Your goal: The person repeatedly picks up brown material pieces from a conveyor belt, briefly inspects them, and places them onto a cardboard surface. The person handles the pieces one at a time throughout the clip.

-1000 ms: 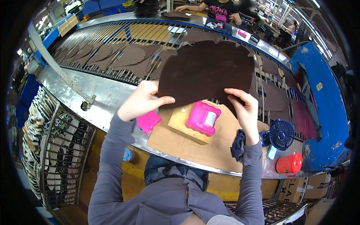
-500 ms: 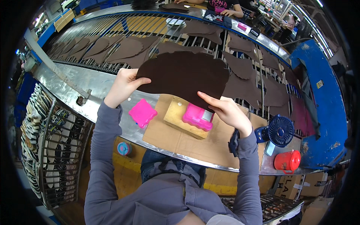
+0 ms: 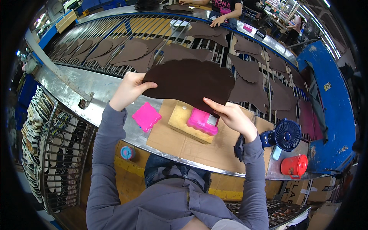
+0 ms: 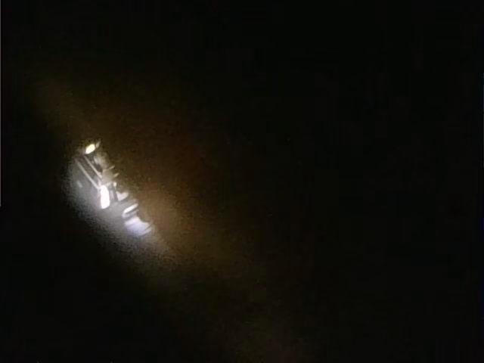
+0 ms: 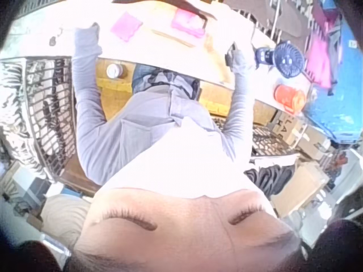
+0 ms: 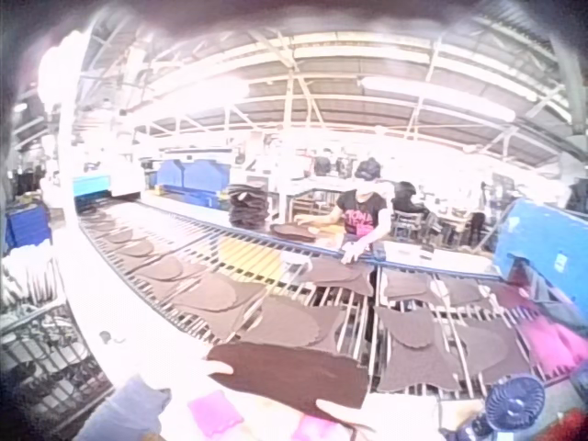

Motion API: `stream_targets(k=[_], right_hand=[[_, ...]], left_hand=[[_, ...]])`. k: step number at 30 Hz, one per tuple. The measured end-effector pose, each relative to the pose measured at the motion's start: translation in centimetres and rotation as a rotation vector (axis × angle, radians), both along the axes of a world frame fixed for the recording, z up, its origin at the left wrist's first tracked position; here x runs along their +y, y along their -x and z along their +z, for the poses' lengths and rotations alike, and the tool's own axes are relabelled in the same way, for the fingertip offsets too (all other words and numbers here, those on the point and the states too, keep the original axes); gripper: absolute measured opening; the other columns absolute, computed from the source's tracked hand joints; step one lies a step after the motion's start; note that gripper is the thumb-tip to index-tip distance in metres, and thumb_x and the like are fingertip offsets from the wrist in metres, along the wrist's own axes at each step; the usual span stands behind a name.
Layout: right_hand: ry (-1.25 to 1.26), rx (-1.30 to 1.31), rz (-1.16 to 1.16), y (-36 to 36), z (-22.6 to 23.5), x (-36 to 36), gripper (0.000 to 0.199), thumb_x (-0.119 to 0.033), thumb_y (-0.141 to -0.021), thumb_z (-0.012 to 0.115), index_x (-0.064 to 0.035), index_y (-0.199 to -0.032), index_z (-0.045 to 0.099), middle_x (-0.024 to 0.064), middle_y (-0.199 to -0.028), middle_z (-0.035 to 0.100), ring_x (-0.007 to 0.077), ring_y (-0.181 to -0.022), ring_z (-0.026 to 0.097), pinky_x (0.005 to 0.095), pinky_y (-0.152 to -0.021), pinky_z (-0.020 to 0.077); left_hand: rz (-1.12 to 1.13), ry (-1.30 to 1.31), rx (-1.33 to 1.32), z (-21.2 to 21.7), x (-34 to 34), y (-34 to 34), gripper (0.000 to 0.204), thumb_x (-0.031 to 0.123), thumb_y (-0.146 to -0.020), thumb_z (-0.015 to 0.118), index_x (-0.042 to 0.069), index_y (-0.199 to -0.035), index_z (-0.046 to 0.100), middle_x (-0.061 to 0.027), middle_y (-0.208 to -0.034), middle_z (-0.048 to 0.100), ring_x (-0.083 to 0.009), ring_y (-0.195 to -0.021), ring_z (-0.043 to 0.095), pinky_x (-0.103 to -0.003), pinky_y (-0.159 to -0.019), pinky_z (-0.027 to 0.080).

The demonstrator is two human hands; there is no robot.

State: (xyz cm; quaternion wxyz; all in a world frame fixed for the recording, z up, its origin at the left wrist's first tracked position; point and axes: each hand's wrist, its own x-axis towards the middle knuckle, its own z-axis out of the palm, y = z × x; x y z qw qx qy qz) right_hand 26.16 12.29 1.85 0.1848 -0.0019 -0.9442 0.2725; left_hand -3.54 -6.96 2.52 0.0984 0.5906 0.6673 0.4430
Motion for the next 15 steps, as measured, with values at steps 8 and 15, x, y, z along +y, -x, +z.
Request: stream_targets(k=[8,15], right_hand=[[0.063,-0.031,-0.134,-5.3,-1.3,0.2,0.053,0.011,-0.082,0.055,-0.0102,-0.130,0.058,0.0190,-0.094,0.065,0.0284,-0.078,0.065,0.0327,-0.073,0.0503],[-0.014,0.080,-0.305,-10.3,-7.0,0.6,0.045,0.004,-0.082,0.064,-0.0092,-0.125,0.061,0.0215,-0.090,0.065,0.0352,-0.076,0.064,0.0319,-0.070,0.0504]], left_hand=[[-0.200,-0.006,0.000,0.2,3.9,-4.2,0.026,0.004,-0.078,0.068,-0.002,-0.103,0.067,-0.0181,-0.083,0.069,-0.0265,-0.073,0.068,-0.032,-0.068,0.051],[-0.384,-0.013,0.165,-0.9,7.9,-7.6,0.026,0.005,-0.075,0.069,0.003,-0.101,0.070,-0.0184,-0.085,0.068,-0.0345,-0.075,0.066,-0.035,-0.067,0.052]])
